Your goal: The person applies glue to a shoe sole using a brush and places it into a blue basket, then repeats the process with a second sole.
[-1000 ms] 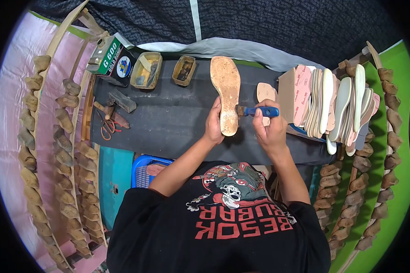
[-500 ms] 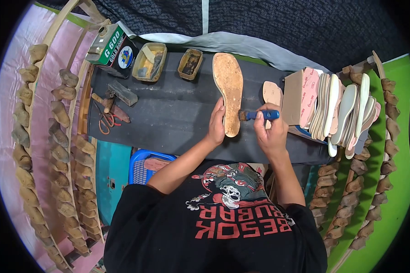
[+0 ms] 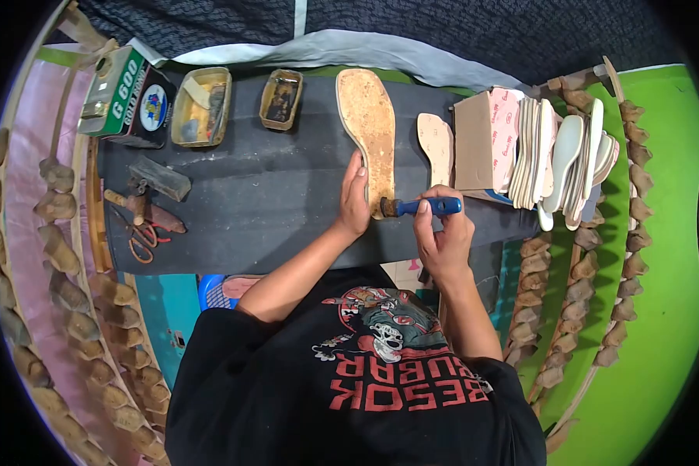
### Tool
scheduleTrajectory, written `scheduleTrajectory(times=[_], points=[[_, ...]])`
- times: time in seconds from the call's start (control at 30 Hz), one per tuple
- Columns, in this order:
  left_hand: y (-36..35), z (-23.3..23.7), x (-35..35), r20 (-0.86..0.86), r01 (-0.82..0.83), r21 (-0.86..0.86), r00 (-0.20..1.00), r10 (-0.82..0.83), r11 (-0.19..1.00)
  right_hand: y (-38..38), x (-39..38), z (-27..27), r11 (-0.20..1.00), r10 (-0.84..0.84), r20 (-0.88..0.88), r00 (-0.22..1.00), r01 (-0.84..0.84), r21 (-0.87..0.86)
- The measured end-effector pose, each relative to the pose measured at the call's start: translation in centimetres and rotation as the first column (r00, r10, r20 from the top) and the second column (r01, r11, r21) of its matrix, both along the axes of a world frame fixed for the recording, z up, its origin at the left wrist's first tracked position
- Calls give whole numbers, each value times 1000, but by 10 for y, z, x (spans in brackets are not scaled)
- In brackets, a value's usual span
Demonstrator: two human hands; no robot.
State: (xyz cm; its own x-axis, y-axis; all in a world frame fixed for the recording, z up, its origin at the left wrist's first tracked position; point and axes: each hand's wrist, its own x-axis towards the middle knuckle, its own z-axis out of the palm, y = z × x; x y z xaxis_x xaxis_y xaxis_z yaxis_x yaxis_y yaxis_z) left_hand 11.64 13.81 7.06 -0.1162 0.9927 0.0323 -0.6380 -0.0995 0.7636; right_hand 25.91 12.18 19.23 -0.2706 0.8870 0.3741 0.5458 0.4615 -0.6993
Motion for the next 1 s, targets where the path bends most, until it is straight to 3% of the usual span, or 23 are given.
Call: scheduleTrajectory(times=[0.03, 0.07, 0.27, 0.37, 0.47, 0.63, 0.7, 0.9, 1.0], points=[[0, 0, 0, 48, 40, -16, 998, -39, 999, 2, 2, -3, 1000, -22, 3, 1000, 22, -10], [4, -12, 6, -54, -30, 17, 998, 31, 999, 5, 6, -6, 999, -47, 3, 999, 47, -20], [6, -2, 17, -92, -7, 20, 996, 8, 1000, 20, 25, -13, 991, -134, -74, 988, 131, -37], [11, -13, 22, -164, -76, 21, 983, 78, 997, 18, 35, -14, 998, -59, -65, 996, 57, -29], [13, 7, 25, 35, -106, -76, 993, 109, 991, 12, 45, -12, 998, 59, -49, 997, -57, 28], [29, 0, 45, -37, -344, -107, 939, 342, 933, 20, 63, -11, 977, 210, -131, 969, -211, 3], [30, -2, 55, -77, -439, -98, 898, 433, 893, 33, 72, -11, 957, 281, -197, 939, -291, -22], [11, 5, 63, 18, -614, -171, 780, 626, 770, 60, 74, -31, 893, 414, -374, 830, -450, -9], [-8, 5, 61, 16, -680, -158, 723, 690, 716, 64, 65, -27, 808, 567, -286, 772, -589, 11]])
